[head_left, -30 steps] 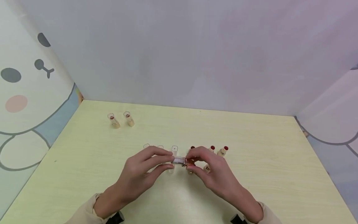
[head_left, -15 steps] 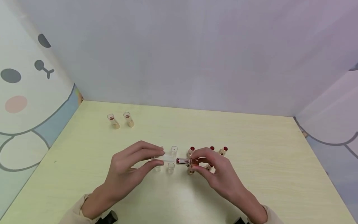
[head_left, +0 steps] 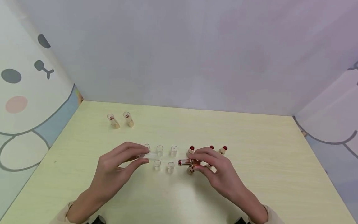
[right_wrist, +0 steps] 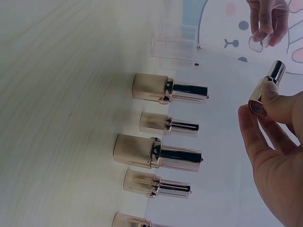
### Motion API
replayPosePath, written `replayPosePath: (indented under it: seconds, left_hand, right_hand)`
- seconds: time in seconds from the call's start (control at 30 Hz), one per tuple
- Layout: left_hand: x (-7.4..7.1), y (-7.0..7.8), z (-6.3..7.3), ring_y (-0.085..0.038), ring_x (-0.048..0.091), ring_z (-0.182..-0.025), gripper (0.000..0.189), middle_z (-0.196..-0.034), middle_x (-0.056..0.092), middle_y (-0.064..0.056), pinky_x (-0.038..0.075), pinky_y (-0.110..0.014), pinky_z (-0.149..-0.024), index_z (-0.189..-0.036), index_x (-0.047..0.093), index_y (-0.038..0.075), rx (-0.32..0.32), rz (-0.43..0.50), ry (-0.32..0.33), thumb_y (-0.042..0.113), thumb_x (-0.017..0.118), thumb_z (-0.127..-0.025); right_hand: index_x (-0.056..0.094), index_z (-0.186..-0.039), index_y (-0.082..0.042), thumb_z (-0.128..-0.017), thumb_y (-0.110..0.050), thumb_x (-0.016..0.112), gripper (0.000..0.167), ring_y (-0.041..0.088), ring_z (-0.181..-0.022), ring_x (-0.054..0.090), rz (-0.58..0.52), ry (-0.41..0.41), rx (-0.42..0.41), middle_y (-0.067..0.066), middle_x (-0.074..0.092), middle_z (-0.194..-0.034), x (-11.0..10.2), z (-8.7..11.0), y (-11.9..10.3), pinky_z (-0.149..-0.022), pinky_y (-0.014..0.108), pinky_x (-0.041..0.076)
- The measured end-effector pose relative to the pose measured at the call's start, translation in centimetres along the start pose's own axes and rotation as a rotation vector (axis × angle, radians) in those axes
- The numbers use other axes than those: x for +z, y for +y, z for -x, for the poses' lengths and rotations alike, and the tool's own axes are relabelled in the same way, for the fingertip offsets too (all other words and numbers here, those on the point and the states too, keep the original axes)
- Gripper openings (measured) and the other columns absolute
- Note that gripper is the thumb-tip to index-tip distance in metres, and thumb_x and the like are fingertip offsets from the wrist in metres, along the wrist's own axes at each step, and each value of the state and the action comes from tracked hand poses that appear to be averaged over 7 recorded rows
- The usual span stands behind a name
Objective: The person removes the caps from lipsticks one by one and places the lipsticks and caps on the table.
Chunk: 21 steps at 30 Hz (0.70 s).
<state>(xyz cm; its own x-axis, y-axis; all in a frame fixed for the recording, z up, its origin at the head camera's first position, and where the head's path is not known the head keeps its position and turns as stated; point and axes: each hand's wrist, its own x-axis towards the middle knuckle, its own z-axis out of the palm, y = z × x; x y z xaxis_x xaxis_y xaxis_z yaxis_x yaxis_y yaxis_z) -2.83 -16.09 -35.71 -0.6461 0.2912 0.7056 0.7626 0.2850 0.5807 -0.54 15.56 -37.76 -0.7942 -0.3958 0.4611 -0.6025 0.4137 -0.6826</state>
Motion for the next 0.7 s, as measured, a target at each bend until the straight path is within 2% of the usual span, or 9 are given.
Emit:
replayPosePath:
  seconds: [0.33,0.43,0.57,0.7]
  left_hand:
    - [-1.1,-0.5,0.7,-0.001,0.064,-0.081,0.021,-0.095,0.075,-0.002,0.059,-0.009,-0.079,-0.104,0.079,0.008,-0.077,-0.040,-0.015,0.008,0.086,-0.085]
    - [-1.3,-0.8,1.0,0.001,0.063,-0.081,0.015,-0.097,0.075,0.003,0.056,-0.007,-0.075,-0.104,0.080,0.012,-0.078,-0.108,-0.042,0.020,0.081,-0.092]
    - [-1.5,-1.1,1.4,0.003,0.063,-0.081,0.027,-0.101,0.074,0.008,0.052,-0.007,-0.070,-0.104,0.080,0.016,-0.057,-0.219,-0.086,0.040,0.068,-0.101]
    - [-1.6,-1.4,1.6,0.001,0.065,-0.084,0.034,-0.102,0.073,0.008,0.054,-0.007,-0.074,-0.104,0.080,0.016,-0.044,-0.282,-0.119,0.044,0.061,-0.104]
  right_hand:
    - [0.073,-0.126,-0.022,-0.084,0.002,0.083,0.049,0.007,-0.096,0.069,0.001,-0.006,0.008,-0.004,0.072,-0.117,-0.1,-0.1,-0.2,-0.077,0.014,0.054]
    - [0.073,-0.126,-0.024,-0.085,0.000,0.082,0.049,0.005,-0.096,0.067,0.002,-0.017,0.047,-0.006,0.072,-0.119,-0.3,0.0,-0.3,-0.076,0.014,0.053]
    - [0.073,-0.126,-0.027,-0.086,-0.001,0.083,0.049,0.003,-0.097,0.065,0.006,-0.031,0.104,-0.008,0.071,-0.120,-0.4,0.2,-0.4,-0.074,0.014,0.053]
    - [0.073,-0.125,-0.028,-0.085,-0.001,0.083,0.049,0.002,-0.098,0.064,0.011,-0.034,0.133,-0.010,0.071,-0.121,-0.5,0.4,-0.4,-0.073,0.014,0.052]
